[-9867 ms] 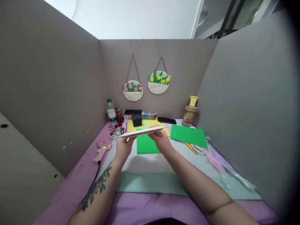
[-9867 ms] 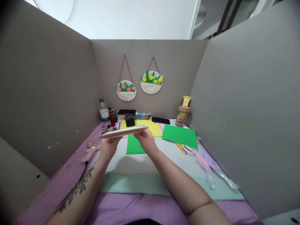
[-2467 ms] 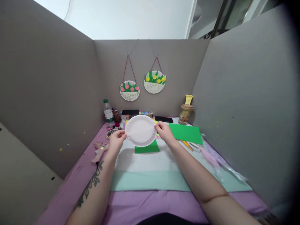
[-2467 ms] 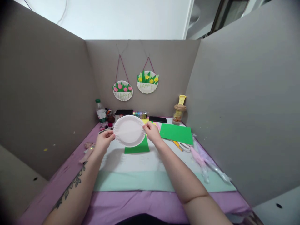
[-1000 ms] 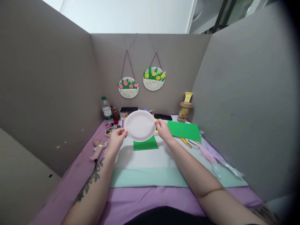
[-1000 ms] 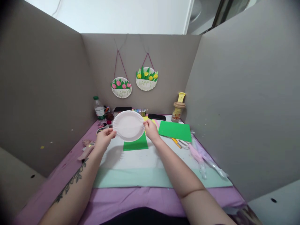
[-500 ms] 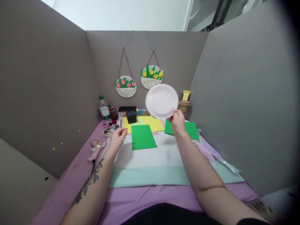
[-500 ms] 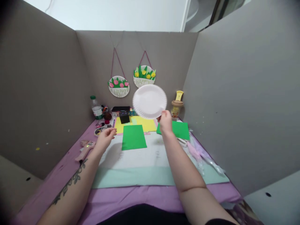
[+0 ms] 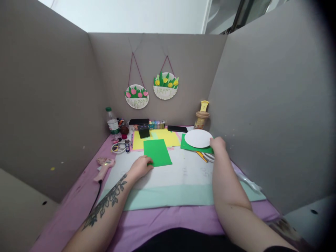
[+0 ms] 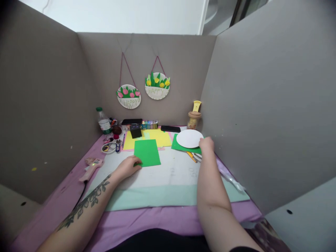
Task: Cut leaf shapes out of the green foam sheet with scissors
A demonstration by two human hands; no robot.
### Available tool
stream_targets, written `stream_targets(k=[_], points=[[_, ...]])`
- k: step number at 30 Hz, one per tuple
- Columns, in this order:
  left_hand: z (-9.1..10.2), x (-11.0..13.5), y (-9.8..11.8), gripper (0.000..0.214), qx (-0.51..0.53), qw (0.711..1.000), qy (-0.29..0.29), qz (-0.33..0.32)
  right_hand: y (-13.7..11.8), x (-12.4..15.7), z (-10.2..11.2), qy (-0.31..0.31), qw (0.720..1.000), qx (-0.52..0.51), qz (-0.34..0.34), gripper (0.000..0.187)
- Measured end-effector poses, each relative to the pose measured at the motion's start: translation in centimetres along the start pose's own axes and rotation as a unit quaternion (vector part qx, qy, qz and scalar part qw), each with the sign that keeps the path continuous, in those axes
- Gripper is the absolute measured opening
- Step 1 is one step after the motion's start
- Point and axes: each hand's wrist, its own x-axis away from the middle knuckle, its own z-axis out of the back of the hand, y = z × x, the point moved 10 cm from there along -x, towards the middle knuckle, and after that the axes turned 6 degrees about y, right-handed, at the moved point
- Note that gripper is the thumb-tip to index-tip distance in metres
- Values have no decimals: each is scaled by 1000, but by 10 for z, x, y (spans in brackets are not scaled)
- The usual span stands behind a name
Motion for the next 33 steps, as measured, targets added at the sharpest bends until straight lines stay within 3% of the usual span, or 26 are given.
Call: stream_targets(k=[2,4,7,10,13,15,17,20,23,28,33], points=[[0,0,1,22,2,1000,2,-1,-25,6,10,16,999,32,9,30],[1,0,3,21,7,1000,5,-2,-82,31,7,-8,987,68,146,26],[1,0,4,19,22,1000,14,-3,-157,123,-31,-153,921,36,356,24],[2,-1,1,17,38,999,34,5,-174,243,-77,-317,810,52,490,31],[1,-3,-8,15,42,998,43,34,-157,313,-96,-371,757,49,536,54],[-3,-5,-16,17,46,997,31,55,-140,324,-101,-394,748,79,529,62],[-5,-5,-21,20,50,996,19,64,-128,314,-100,-398,751,118,513,61],[-1,-4,-19,24,32,998,18,42,-123,285,-90,-349,775,160,502,38],[2,0,-1,23,6,1000,13,-18,-132,272,-85,-290,784,150,528,23],[-2,4,25,22,-50,996,-10,-69,-145,294,-99,-275,726,158,610,21],[-10,4,32,24,-115,988,-31,-95,-148,301,-103,-269,709,199,621,22]])
